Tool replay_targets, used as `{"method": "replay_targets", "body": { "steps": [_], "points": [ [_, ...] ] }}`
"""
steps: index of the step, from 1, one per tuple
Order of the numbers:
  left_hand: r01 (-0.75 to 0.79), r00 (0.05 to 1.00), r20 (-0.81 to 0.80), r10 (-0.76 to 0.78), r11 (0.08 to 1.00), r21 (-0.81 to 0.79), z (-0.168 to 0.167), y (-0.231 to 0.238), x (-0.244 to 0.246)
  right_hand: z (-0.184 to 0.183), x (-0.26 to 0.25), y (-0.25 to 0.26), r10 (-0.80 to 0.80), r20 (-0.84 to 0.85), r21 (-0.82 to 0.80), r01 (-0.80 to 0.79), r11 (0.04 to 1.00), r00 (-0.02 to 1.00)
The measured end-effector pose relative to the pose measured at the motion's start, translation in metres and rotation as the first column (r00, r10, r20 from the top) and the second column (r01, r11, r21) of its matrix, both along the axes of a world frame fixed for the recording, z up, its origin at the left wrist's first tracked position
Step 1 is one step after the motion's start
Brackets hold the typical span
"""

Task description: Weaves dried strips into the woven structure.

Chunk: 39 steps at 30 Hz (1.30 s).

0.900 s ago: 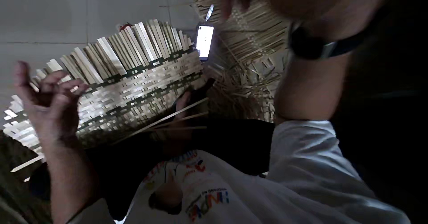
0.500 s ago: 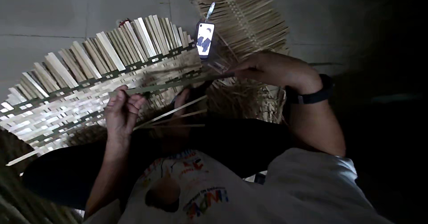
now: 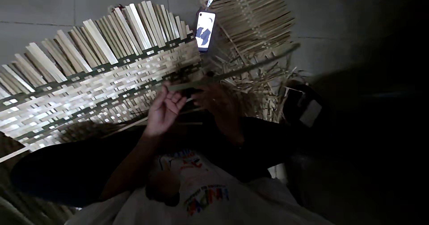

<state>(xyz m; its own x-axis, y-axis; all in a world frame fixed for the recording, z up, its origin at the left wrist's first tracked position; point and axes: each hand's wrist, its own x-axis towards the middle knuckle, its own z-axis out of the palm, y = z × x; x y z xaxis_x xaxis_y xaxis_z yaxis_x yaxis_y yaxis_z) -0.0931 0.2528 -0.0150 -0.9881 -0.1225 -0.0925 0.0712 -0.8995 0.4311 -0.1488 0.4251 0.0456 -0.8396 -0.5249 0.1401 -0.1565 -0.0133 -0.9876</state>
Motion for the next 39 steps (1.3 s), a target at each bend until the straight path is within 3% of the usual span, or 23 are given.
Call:
{"method": "replay_targets", "body": {
  "steps": [4,7,9,11,13,15,21,24,27,36,39],
  "points": [
    [0.043,0.999,-0.022,-0.044,0.998,-0.038,-0.009,-0.009,0.000,-0.003,-0.006,-0.026,-0.183,-0.031,-0.158,0.176,0.972,0.983],
    [-0.095,0.995,-0.026,0.092,0.948,-0.305,-0.010,-0.046,-0.001,-0.003,-0.014,-0.025,-0.162,-0.039,-0.137,0.155,0.978,0.986],
    [-0.149,0.988,-0.062,0.143,0.761,-0.631,0.002,-0.061,-0.004,-0.005,-0.014,-0.022,-0.159,-0.057,-0.097,0.154,0.983,0.986],
    [-0.099,0.993,-0.116,-0.004,0.498,-0.861,0.017,-0.067,-0.009,-0.009,-0.012,-0.020,-0.160,-0.095,-0.076,0.154,0.985,0.982],
    [-0.059,0.978,-0.107,-0.176,0.261,-0.963,0.031,-0.064,-0.016,-0.010,-0.011,-0.017,-0.153,-0.102,-0.060,0.148,0.987,0.983],
    [-0.046,0.951,-0.080,-0.298,0.121,-0.992,0.036,-0.061,-0.025,-0.010,-0.013,-0.012,-0.160,-0.112,-0.050,0.155,0.987,0.981],
    [0.059,0.910,0.018,-0.415,0.086,-0.995,0.042,-0.052,-0.041,-0.017,-0.021,0.006,-0.171,-0.154,-0.047,0.165,0.985,0.973],
    [0.079,0.899,0.069,-0.433,0.004,-0.997,0.048,-0.048,-0.049,-0.019,-0.022,0.008,-0.185,-0.162,-0.049,0.179,0.983,0.969],
    [0.074,0.903,0.107,-0.416,-0.094,-0.993,0.055,-0.042,-0.058,-0.019,-0.024,0.011,-0.218,-0.209,-0.025,0.217,0.976,0.953],
    [0.014,0.893,0.101,-0.439,-0.198,-0.980,0.058,-0.022,-0.079,-0.025,-0.033,0.025,-0.295,-0.253,-0.029,0.297,0.954,0.921],
    [-0.037,0.905,0.096,-0.415,-0.302,-0.953,0.063,-0.011,-0.083,-0.028,-0.035,0.028,-0.332,-0.285,-0.012,0.343,0.939,0.899]
  ]
}}
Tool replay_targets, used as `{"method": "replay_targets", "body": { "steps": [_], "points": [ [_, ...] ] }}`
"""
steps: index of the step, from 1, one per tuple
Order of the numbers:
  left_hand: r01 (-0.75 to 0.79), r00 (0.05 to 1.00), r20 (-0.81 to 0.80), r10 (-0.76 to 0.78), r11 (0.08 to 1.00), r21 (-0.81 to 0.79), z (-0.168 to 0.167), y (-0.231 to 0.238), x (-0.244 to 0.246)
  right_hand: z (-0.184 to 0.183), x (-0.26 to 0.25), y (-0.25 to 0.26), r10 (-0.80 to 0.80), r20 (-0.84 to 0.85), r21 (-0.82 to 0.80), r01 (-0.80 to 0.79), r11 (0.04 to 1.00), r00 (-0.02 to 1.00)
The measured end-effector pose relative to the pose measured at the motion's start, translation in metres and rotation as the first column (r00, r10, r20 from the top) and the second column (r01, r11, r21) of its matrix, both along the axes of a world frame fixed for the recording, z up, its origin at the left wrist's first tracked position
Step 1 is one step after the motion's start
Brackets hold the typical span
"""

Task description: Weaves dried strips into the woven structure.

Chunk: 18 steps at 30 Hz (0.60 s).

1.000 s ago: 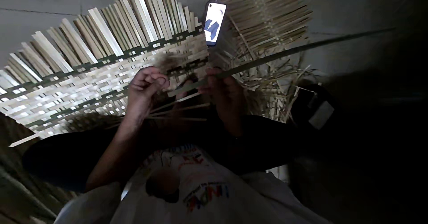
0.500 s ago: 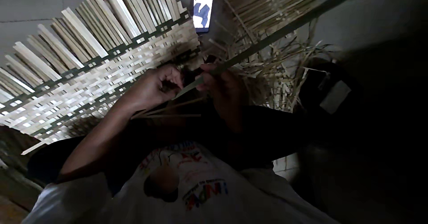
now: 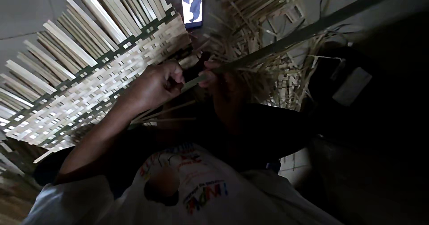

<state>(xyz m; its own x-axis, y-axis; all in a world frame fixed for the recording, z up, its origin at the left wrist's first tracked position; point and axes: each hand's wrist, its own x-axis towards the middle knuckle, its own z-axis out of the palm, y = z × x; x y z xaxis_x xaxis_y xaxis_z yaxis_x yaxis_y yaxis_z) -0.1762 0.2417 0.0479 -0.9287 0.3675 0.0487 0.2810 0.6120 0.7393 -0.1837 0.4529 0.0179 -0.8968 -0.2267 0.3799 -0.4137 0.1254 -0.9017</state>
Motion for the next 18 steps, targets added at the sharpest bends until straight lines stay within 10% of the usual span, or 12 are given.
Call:
{"method": "replay_targets", "body": {
  "steps": [8,18],
  "points": [
    [-0.079,0.941,-0.340,0.006,0.976,-0.201,-0.013,0.031,-0.006,-0.007,-0.005,0.005,-0.135,-0.030,-0.044,0.134,0.990,0.990],
    [-0.269,0.860,-0.453,0.236,0.963,-0.009,-0.006,0.038,-0.021,-0.002,-0.004,0.010,-0.195,0.004,-0.057,0.195,0.979,0.981]
  ]
}}
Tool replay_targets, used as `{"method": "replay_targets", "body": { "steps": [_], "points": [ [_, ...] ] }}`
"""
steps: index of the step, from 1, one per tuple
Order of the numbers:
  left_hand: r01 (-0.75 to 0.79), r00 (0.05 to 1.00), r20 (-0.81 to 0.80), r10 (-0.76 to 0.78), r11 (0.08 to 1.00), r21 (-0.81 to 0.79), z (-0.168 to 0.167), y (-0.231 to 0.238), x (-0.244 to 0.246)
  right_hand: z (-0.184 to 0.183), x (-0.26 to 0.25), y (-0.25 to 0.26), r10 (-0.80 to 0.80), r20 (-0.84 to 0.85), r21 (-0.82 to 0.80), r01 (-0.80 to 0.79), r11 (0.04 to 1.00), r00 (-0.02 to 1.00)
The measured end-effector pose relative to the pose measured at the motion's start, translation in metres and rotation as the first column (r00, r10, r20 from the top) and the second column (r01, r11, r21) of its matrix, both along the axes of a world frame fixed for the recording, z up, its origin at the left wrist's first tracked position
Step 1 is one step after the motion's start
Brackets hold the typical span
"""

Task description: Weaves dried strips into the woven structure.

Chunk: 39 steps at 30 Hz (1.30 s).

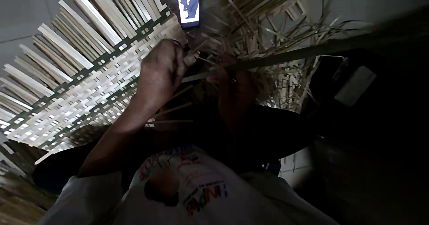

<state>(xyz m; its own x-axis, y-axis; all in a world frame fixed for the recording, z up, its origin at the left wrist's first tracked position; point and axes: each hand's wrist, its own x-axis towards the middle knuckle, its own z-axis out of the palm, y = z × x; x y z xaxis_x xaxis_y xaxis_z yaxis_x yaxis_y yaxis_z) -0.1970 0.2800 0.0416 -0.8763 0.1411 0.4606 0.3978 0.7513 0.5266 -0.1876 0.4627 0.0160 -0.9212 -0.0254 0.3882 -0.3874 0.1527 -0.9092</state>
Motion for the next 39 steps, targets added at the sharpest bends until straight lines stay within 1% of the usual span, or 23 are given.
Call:
{"method": "replay_targets", "body": {
  "steps": [3,6,8,10,12,14,15,16,17,18,19,20,21,22,23,24,25,26,29,31,33,35,39],
  "points": [
    [-0.071,0.997,-0.034,0.070,0.997,-0.029,0.015,-0.014,-0.011,-0.005,-0.002,-0.001,0.022,0.008,-0.034,-0.021,0.999,1.000],
    [-0.245,0.970,-0.019,0.244,0.965,-0.090,0.036,-0.030,-0.025,-0.007,-0.005,0.001,0.027,0.000,-0.035,-0.027,0.999,1.000],
    [-0.334,0.941,-0.084,0.327,0.939,-0.087,0.041,-0.035,-0.032,-0.006,-0.009,0.007,0.012,0.015,-0.040,-0.012,0.999,1.000],
    [-0.384,0.920,-0.113,0.376,0.921,-0.064,0.042,-0.039,-0.033,-0.006,-0.012,0.011,-0.014,0.037,-0.107,0.018,0.994,0.999],
    [-0.435,0.900,-0.024,0.435,0.900,0.003,0.043,-0.049,-0.033,-0.006,-0.014,0.012,-0.027,0.066,-0.246,0.042,0.968,0.997],
    [-0.485,0.874,0.089,0.477,0.846,0.221,0.036,-0.054,-0.041,-0.004,-0.014,0.016,0.021,0.068,-0.405,0.008,0.914,0.997],
    [-0.451,0.892,0.142,0.430,0.817,0.359,0.029,-0.051,-0.047,-0.002,-0.014,0.017,0.044,0.042,-0.459,-0.019,0.888,0.998],
    [-0.381,0.925,0.196,0.327,0.805,0.455,0.018,-0.044,-0.049,-0.001,-0.013,0.019,0.062,0.007,-0.481,-0.051,0.875,0.998],
    [-0.291,0.949,0.252,0.188,0.830,0.476,0.006,-0.034,-0.047,0.002,-0.013,0.019,0.076,-0.021,-0.487,-0.077,0.870,0.997],
    [-0.174,0.949,0.313,0.029,0.879,0.445,-0.005,-0.022,-0.044,0.004,-0.013,0.020,0.087,-0.039,-0.491,-0.095,0.866,0.995],
    [-0.056,0.915,0.388,-0.111,0.917,0.394,-0.014,-0.011,-0.040,0.005,-0.013,0.019,0.093,-0.041,-0.498,-0.101,0.861,0.995],
    [0.020,0.868,0.456,-0.198,0.930,0.367,-0.023,-0.002,-0.037,0.003,-0.014,0.018,0.102,-0.027,-0.521,-0.101,0.847,0.994],
    [0.054,0.841,0.475,-0.258,0.915,0.400,-0.032,0.005,-0.034,0.001,-0.014,0.016,0.102,0.011,-0.542,-0.080,0.837,0.995],
    [0.030,0.830,0.466,-0.306,0.860,0.509,-0.036,0.010,-0.030,-0.001,-0.014,0.013,0.097,0.079,-0.561,-0.036,0.827,0.992],
    [-0.028,0.834,0.429,-0.348,0.749,0.662,-0.037,0.014,-0.024,-0.002,-0.014,0.008,0.095,0.156,-0.586,0.015,0.810,0.983],
    [-0.096,0.846,0.382,-0.371,0.600,0.794,-0.036,0.017,-0.018,-0.003,-0.015,0.003,0.093,0.228,-0.595,0.063,0.801,0.969],
    [-0.164,0.867,0.349,-0.355,0.457,0.874,-0.033,0.020,-0.013,-0.003,-0.016,-0.002,0.099,0.292,-0.596,0.100,0.797,0.951],
    [-0.225,0.887,0.341,-0.312,0.355,0.908,-0.030,0.023,-0.009,-0.004,-0.017,-0.007,0.116,0.341,-0.602,0.123,0.789,0.933],
    [-0.350,0.898,0.386,-0.213,0.190,0.917,-0.024,0.026,-0.002,-0.005,-0.019,-0.017,0.214,0.407,-0.671,0.132,0.730,0.888],
    [-0.381,0.899,0.393,-0.193,0.101,0.919,-0.022,0.026,0.001,-0.009,-0.018,-0.022,0.264,0.398,-0.705,0.108,0.701,0.878],
    [-0.407,0.896,0.409,-0.173,0.047,0.912,-0.021,0.027,0.003,-0.013,-0.016,-0.027,0.273,0.365,-0.728,0.090,0.679,0.890],
    [-0.426,0.891,0.424,-0.166,0.020,0.904,-0.019,0.029,0.003,-0.017,-0.015,-0.029,0.260,0.335,-0.739,0.081,0.669,0.905],
    [-0.445,0.886,0.440,-0.149,-0.006,0.895,-0.018,0.033,0.003,-0.013,-0.012,-0.034,0.193,0.334,-0.711,0.112,0.695,0.923]
  ]
}}
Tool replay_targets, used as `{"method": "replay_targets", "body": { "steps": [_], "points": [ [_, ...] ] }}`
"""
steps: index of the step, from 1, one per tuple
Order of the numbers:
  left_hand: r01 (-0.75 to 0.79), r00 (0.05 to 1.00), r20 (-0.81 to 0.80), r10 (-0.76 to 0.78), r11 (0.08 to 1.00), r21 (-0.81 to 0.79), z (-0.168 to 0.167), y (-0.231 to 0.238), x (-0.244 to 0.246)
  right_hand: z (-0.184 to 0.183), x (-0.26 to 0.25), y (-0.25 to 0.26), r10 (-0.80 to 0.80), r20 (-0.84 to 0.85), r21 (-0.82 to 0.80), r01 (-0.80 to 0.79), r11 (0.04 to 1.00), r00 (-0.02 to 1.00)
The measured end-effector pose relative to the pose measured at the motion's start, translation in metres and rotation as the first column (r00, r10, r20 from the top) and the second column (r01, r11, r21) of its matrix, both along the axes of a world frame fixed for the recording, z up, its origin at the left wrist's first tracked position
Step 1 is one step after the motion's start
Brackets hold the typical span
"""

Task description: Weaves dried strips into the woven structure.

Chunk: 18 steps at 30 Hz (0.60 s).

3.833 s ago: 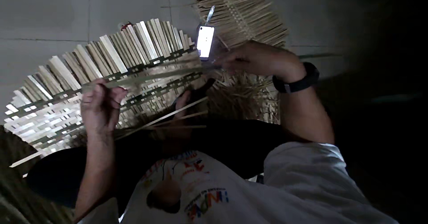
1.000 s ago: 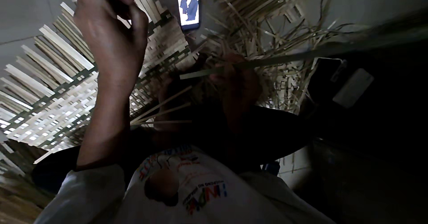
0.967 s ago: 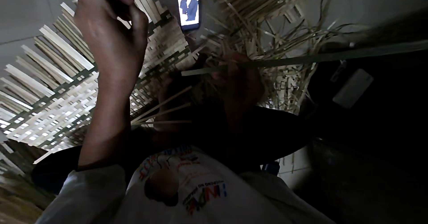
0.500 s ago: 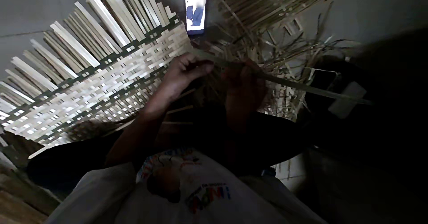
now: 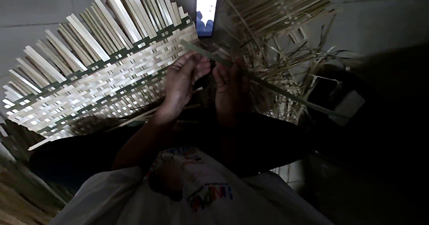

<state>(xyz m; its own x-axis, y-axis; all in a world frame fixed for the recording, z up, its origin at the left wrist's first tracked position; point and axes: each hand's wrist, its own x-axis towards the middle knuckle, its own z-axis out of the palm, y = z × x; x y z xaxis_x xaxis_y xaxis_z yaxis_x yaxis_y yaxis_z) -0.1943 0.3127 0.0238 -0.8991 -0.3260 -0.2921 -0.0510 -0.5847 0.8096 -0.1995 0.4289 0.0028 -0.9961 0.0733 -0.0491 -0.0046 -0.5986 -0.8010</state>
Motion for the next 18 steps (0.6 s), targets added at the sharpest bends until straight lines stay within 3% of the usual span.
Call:
{"method": "replay_targets", "body": {
  "steps": [7,13,18],
  "points": [
    [-0.027,0.998,0.060,0.026,0.999,0.025,0.001,-0.001,-0.003,-0.009,0.003,-0.002,-0.010,-0.133,0.098,0.023,0.995,0.991],
    [-0.035,0.991,0.130,0.022,0.995,0.092,0.000,-0.002,-0.005,-0.020,0.004,0.003,0.019,-0.288,0.306,0.073,0.949,0.958],
    [-0.021,0.978,0.208,0.009,0.998,0.056,-0.001,-0.007,-0.006,-0.029,0.003,0.004,0.032,-0.402,0.434,0.160,0.887,0.915]
  ]
}}
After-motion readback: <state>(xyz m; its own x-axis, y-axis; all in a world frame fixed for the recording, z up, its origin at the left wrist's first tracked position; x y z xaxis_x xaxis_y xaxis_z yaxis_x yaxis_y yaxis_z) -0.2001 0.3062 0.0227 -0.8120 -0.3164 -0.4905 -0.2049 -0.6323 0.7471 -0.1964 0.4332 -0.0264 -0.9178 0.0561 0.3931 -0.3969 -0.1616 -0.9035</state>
